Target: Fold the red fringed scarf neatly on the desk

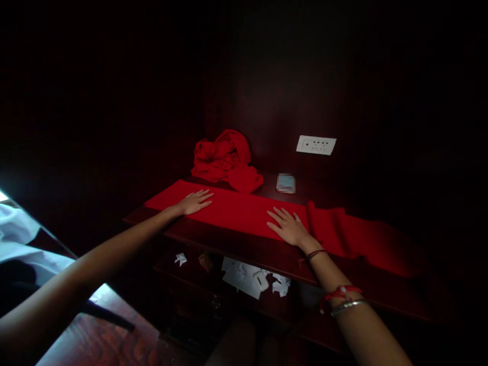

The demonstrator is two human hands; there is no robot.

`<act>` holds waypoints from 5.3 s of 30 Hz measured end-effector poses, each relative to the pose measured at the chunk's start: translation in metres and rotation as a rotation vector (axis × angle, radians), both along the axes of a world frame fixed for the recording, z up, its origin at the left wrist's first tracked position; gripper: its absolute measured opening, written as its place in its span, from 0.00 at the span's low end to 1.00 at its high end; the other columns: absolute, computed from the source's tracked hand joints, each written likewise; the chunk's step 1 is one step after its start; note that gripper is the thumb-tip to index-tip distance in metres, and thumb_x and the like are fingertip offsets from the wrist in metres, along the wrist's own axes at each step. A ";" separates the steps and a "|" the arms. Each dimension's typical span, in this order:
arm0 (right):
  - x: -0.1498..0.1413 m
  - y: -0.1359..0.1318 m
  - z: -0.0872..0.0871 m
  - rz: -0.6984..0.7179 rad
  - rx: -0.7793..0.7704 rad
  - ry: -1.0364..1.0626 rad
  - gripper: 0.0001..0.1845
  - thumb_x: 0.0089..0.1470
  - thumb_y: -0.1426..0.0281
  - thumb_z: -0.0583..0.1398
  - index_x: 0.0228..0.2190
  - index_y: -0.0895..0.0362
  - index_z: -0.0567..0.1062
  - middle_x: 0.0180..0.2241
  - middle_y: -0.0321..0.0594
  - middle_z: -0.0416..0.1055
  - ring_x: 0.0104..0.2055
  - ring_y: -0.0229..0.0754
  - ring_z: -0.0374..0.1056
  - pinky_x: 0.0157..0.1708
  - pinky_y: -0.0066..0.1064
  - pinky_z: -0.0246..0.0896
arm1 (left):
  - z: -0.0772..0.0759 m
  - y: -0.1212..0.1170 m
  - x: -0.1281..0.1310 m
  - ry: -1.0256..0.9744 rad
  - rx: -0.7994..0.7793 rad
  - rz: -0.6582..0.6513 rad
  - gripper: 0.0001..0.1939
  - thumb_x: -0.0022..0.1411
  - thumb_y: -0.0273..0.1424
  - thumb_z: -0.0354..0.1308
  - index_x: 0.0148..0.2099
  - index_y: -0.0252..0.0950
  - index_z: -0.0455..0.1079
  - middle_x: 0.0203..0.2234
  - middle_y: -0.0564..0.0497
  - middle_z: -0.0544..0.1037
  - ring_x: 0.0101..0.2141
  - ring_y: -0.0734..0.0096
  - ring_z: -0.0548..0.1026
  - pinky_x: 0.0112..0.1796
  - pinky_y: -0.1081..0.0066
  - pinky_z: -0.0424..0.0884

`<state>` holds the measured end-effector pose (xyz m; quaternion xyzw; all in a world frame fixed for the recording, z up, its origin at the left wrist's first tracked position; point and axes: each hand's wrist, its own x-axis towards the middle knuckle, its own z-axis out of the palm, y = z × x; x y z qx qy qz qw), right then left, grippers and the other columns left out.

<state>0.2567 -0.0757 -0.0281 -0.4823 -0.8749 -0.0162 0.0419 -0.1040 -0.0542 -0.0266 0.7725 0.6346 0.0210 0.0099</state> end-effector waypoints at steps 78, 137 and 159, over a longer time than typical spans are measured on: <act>-0.061 -0.056 0.011 0.329 0.263 -0.006 0.10 0.55 0.74 0.46 0.31 0.59 0.66 0.31 0.41 0.66 0.30 0.36 0.62 0.33 0.29 0.54 | 0.025 -0.081 -0.007 0.379 0.293 -0.586 0.11 0.60 0.24 0.42 0.42 0.38 0.63 0.38 0.47 0.68 0.40 0.68 0.67 0.35 0.73 0.64; -0.200 -0.047 0.032 0.314 0.225 -0.072 0.15 0.53 0.63 0.49 0.33 0.59 0.70 0.32 0.44 0.70 0.34 0.44 0.65 0.29 0.31 0.57 | 0.028 -0.074 -0.121 0.063 0.235 -0.361 0.14 0.62 0.34 0.39 0.38 0.35 0.64 0.32 0.48 0.70 0.33 0.72 0.68 0.37 0.73 0.63; -0.173 -0.048 0.014 0.484 0.191 0.120 0.09 0.55 0.74 0.47 0.33 0.58 0.66 0.29 0.38 0.68 0.33 0.36 0.62 0.31 0.25 0.51 | 0.019 -0.105 -0.137 0.126 0.204 -0.305 0.12 0.57 0.27 0.41 0.40 0.36 0.64 0.35 0.48 0.68 0.36 0.71 0.67 0.40 0.73 0.63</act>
